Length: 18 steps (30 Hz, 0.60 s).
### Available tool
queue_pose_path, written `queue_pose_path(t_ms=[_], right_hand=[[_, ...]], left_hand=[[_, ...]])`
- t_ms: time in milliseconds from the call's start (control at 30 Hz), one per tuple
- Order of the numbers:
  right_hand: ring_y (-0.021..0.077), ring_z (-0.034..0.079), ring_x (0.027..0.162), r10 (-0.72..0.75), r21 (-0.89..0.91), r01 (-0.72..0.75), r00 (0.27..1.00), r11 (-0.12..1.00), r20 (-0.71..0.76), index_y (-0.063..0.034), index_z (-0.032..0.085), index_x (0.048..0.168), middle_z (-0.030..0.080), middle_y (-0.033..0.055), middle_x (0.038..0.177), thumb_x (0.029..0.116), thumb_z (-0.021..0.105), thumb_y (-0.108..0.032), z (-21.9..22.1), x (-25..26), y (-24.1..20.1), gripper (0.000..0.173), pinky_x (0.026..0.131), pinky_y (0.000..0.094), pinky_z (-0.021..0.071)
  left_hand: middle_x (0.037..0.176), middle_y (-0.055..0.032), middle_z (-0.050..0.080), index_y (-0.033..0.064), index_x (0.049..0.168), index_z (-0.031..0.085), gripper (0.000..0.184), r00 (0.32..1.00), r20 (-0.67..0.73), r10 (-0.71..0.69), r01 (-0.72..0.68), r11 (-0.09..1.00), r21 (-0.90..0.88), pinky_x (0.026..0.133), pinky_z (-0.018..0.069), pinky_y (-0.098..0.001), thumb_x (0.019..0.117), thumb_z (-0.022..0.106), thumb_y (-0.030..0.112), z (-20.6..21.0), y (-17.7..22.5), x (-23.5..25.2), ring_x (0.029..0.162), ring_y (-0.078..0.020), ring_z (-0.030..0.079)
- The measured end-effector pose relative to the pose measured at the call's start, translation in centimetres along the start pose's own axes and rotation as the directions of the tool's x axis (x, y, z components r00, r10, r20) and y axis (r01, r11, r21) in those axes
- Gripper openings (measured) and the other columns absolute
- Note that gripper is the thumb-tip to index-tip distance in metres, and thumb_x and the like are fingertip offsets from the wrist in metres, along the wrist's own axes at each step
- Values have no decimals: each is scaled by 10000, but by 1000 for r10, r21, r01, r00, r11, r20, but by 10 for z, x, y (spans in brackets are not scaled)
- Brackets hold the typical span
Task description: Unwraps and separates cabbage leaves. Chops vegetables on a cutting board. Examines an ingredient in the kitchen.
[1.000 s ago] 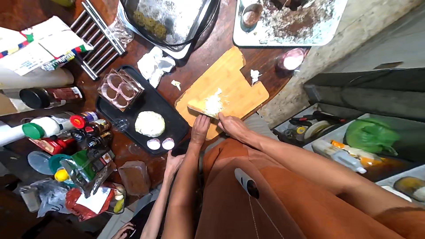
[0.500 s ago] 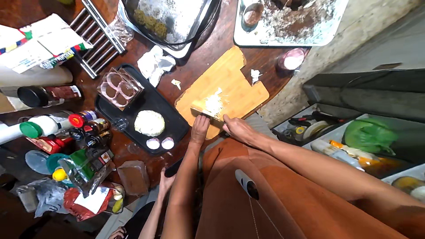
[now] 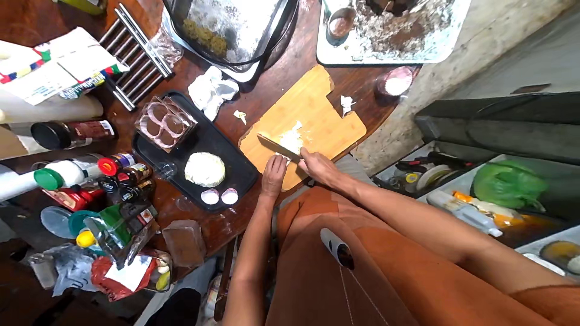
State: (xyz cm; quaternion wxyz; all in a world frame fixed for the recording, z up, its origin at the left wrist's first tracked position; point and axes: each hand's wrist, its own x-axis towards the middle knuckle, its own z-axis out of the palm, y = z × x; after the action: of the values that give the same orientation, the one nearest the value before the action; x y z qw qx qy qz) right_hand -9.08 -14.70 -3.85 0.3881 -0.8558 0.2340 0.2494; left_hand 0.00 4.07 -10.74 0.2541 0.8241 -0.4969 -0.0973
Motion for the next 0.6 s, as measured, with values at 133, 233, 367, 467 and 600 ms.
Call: queue_pose_path(t_ms=[133,233,367,467,600], right_hand=[[300,674,629,-40,-35,40,999,999,-14,-89,559,1099,613,89,686,1047,510,-233,-1,-6,0,161,546,486,548],[306,679,649,-88,-41,88,996,995,9,-74,559,1088,613,95,692,1049,497,-227,-5,-15,-6,169,572,485,553],[326,685,668,-54,-69,57,998,996,38,-68,556,1095,617,104,701,1052,475,-234,-11,-28,-10,190,587,493,553],[320,683,665,-58,-93,62,997,994,40,-71,551,1085,613,101,694,1053,460,-227,-12,-32,-6,183,589,485,552],[335,687,668,-47,-119,51,998,992,44,-72,547,1090,612,106,693,1055,446,-233,-5,-30,-4,193,576,494,550]], left_hand=[[1257,-164,681,24,1163,719,216,1000,-6,-8,8,1000,-19,1089,492,-426,960,646,44,0,1,0,1249,-333,614],[1141,-170,700,19,1091,720,167,1000,8,-6,6,1000,15,1021,527,-434,945,638,12,-6,1,0,1137,-343,654],[1001,-152,692,12,973,719,77,1000,-19,-3,3,1000,27,916,559,-407,951,661,59,-3,2,0,995,-315,665],[999,-151,694,10,969,720,75,1000,-30,6,-6,1000,29,906,561,-406,946,665,58,-2,1,0,985,-316,666],[997,-156,696,7,957,718,74,999,-37,28,-27,999,21,927,558,-411,941,676,65,0,-3,-1,998,-318,670]])
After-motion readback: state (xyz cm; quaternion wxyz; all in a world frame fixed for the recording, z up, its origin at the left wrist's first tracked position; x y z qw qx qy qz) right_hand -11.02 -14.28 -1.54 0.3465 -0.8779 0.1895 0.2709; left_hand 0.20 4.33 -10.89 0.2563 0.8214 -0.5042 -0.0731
